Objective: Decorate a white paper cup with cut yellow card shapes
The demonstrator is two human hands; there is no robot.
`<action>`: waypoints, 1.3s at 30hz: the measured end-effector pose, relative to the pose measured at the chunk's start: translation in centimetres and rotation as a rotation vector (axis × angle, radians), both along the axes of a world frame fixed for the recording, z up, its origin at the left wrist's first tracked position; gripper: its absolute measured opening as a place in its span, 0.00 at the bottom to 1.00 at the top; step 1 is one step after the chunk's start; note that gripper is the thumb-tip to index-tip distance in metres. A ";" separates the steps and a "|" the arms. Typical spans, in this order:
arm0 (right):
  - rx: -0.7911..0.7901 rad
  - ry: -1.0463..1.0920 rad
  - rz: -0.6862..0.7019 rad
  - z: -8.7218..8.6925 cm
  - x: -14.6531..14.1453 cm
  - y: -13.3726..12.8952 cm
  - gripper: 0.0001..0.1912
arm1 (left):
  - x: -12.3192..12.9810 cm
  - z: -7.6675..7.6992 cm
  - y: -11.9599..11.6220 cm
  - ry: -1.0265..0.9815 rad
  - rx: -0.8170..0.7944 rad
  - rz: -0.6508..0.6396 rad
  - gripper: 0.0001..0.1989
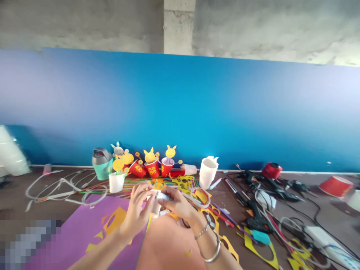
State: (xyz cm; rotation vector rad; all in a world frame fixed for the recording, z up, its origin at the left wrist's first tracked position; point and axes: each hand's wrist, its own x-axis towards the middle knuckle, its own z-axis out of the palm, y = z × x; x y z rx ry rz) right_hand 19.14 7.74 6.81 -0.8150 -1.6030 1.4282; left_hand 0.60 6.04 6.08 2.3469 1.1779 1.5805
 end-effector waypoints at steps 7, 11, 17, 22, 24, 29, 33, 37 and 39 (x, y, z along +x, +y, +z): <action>0.033 -0.035 -0.017 -1.1 0.2 0.6 0.16 | 0.0 -0.5 0.2 -0.013 -0.006 0.014 0.08; 0.039 -0.042 -0.040 -1.4 0.0 0.8 0.17 | 0.0 -0.8 0.5 -0.052 -0.039 0.009 0.08; -0.001 -0.023 -0.047 -0.9 -0.1 0.8 0.21 | 0.1 -0.6 0.6 -0.169 -0.209 -0.034 0.09; 0.024 -0.075 -0.308 -1.1 1.0 1.9 0.20 | 0.4 -0.1 0.1 -0.211 -0.306 -0.094 0.11; 0.127 -0.288 -0.469 -1.4 1.8 2.6 0.18 | 0.4 -0.1 0.3 -0.242 -0.348 -0.096 0.11; 0.218 -0.669 -0.724 -2.3 3.6 3.6 0.12 | 0.3 -0.5 0.8 -0.338 -0.484 -0.123 0.12; 0.249 -1.006 -0.793 -2.7 3.8 3.4 0.12 | 0.4 -0.5 0.9 -0.421 -0.580 -0.149 0.15; 0.286 -1.336 -0.736 -2.7 3.4 3.1 0.13 | 0.4 -0.5 1.0 -0.482 -0.643 -0.179 0.17; 0.281 -1.354 -0.720 -2.7 3.3 3.1 0.12 | 0.4 -0.6 1.2 -0.509 -0.652 -0.189 0.18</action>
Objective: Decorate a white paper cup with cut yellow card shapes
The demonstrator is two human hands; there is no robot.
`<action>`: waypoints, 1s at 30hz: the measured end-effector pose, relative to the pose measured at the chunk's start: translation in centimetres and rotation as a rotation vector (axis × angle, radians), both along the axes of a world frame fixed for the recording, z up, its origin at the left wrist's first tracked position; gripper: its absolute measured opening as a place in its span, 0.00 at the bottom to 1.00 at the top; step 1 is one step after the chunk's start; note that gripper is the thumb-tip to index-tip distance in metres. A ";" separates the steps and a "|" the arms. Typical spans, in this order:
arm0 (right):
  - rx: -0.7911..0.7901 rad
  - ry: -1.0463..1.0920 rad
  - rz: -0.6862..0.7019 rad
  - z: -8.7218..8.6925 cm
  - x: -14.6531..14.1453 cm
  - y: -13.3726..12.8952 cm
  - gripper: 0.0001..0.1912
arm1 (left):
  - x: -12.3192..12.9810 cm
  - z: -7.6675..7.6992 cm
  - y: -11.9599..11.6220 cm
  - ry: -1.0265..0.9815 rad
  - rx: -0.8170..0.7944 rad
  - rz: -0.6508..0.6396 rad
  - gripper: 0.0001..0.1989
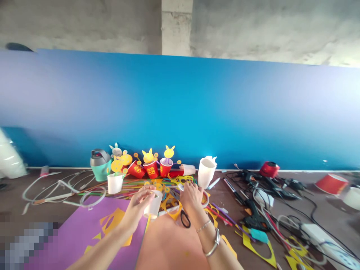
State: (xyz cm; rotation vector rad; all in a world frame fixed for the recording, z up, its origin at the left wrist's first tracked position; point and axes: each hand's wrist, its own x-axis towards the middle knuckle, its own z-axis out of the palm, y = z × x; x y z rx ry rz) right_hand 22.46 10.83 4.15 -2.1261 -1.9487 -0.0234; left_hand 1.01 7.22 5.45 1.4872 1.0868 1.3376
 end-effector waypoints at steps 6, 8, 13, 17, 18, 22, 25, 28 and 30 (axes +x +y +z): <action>0.012 -0.005 0.007 -0.1 0.0 -0.2 0.12 | 0.0 -0.6 0.3 -0.036 -0.025 0.016 0.17; 0.060 0.036 0.027 0.1 -0.2 -0.3 0.12 | 0.0 -0.5 0.3 -0.038 -0.028 0.039 0.18; 0.344 0.419 0.481 2.3 -2.1 -1.8 0.14 | -0.1 -0.1 0.5 -0.034 -0.007 0.104 0.21; 0.410 0.451 0.698 4.1 -4.1 -4.2 0.22 | -0.4 0.4 0.5 -0.034 -0.008 0.132 0.21; 0.409 0.442 0.705 4.4 -4.5 -4.7 0.23 | -0.4 0.5 0.4 -0.034 -0.006 0.138 0.20; 0.387 0.511 0.686 4.4 -5.4 -5.5 0.23 | -0.4 0.9 0.1 -0.025 0.004 0.165 0.19; 0.278 0.779 0.630 3.9 -5.7 -5.3 0.21 | -0.4 0.8 0.1 -0.028 0.020 0.196 0.20; 0.104 1.038 0.556 3.4 -6.0 -5.2 0.22 | -0.4 0.5 0.2 -0.058 0.017 0.216 0.20; 0.038 1.094 0.561 3.3 -6.3 -5.4 0.26 | -0.4 0.3 0.3 -0.088 -0.006 0.211 0.20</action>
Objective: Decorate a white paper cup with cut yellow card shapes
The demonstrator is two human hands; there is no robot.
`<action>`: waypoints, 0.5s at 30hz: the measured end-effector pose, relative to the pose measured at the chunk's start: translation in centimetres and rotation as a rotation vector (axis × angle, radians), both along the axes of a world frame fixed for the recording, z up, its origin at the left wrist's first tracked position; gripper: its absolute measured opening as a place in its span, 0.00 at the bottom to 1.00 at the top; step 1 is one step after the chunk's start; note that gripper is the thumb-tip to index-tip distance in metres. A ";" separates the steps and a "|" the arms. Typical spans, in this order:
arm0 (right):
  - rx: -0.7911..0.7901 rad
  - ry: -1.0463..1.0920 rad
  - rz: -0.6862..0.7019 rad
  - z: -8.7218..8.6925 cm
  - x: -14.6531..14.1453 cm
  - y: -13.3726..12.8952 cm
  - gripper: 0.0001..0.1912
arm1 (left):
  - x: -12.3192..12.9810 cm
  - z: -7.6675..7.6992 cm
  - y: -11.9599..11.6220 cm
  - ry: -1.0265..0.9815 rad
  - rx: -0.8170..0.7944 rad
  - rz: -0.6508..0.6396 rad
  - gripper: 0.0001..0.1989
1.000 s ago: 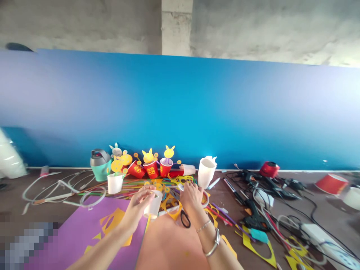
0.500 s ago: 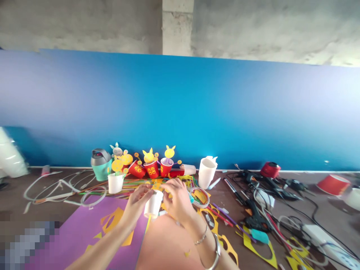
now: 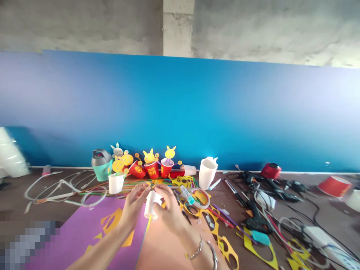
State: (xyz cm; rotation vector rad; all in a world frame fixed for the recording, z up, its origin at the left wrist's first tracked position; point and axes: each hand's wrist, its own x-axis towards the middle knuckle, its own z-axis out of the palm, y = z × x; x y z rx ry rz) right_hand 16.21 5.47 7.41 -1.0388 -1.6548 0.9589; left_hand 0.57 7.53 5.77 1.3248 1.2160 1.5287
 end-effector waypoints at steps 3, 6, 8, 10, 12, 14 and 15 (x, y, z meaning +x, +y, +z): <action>-0.017 -0.007 0.042 -0.2 -0.1 -0.2 0.30 | -0.1 -0.1 0.1 -0.060 -0.021 -0.024 0.21; -0.096 0.023 0.083 -0.6 0.0 0.0 0.29 | -0.1 0.0 0.2 -0.077 -0.029 -0.046 0.21; -0.140 0.056 0.082 -0.8 0.3 0.3 0.27 | -0.2 0.1 0.1 -0.035 -0.021 -0.043 0.21; -0.127 0.084 0.033 -0.9 0.6 0.7 0.25 | -0.2 0.3 0.0 0.021 0.004 -0.030 0.21; -0.078 0.089 -0.038 -0.7 0.9 1.0 0.24 | -0.2 0.3 0.0 0.071 0.029 -0.027 0.20; -0.020 0.064 -0.095 -0.3 1.0 1.0 0.23 | -0.1 0.3 0.0 0.104 0.037 -0.044 0.19; 0.001 0.051 -0.110 -0.1 1.1 1.0 0.23 | -0.1 0.3 0.0 0.116 0.034 -0.058 0.18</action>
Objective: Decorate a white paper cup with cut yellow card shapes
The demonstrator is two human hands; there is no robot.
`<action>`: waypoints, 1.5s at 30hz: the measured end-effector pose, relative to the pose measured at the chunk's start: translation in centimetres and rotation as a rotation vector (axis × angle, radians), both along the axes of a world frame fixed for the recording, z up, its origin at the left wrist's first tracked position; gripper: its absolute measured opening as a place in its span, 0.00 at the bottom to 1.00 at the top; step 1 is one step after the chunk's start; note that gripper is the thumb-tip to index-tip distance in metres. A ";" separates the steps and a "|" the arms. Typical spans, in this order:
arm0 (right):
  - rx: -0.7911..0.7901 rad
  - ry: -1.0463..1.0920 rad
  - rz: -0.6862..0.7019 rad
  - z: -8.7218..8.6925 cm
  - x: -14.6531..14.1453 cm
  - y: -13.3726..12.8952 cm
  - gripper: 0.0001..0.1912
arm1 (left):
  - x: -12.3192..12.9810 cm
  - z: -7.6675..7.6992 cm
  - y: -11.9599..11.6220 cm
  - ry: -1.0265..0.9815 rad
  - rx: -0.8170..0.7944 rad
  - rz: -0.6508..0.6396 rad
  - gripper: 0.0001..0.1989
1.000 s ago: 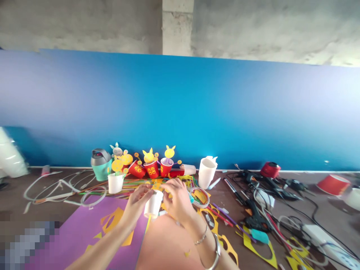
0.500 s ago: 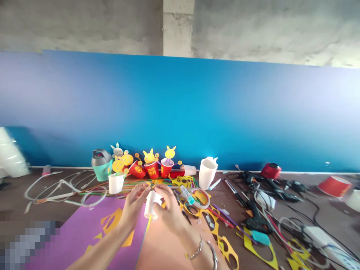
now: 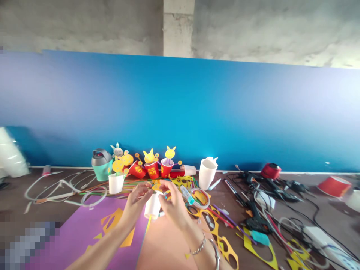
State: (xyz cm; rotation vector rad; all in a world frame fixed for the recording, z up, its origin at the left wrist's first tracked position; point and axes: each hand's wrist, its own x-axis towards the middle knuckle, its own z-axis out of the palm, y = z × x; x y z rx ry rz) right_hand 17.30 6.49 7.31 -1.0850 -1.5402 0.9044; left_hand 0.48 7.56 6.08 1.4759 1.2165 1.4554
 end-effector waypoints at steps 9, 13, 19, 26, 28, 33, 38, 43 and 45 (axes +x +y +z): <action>0.009 0.014 0.115 0.9 0.0 -0.3 0.21 | 0.1 0.6 -0.3 -0.172 -0.114 -0.056 0.17; 0.181 -0.105 0.113 0.5 -0.3 -0.5 0.23 | 0.3 1.1 -0.6 -0.298 -0.167 -0.115 0.16; 0.356 -0.284 0.077 0.4 -0.4 -0.8 0.30 | 0.3 1.4 -0.6 -0.320 -0.162 -0.131 0.16; 0.399 -0.303 0.068 0.5 -0.3 -0.9 0.30 | 0.2 1.1 -0.6 -0.175 -0.075 -0.078 0.16; 0.397 -0.308 0.061 0.5 -0.3 -1.0 0.30 | 0.2 1.2 -0.7 -0.135 -0.048 -0.056 0.16; 0.388 -0.312 0.049 0.3 -0.5 -1.1 0.30 | 0.1 0.9 -0.6 -0.065 0.007 0.002 0.16; 0.470 -0.366 0.055 0.5 -0.6 -1.3 0.32 | -0.1 0.5 -0.3 -0.106 -0.053 0.019 0.17; 0.470 -0.398 0.057 0.6 -0.6 -1.5 0.33 | 0.0 0.6 -0.5 -0.144 -0.052 -0.014 0.17; 0.440 -0.370 0.058 0.6 -0.7 -1.5 0.32 | 0.1 0.7 -0.6 -0.127 -0.021 -0.011 0.17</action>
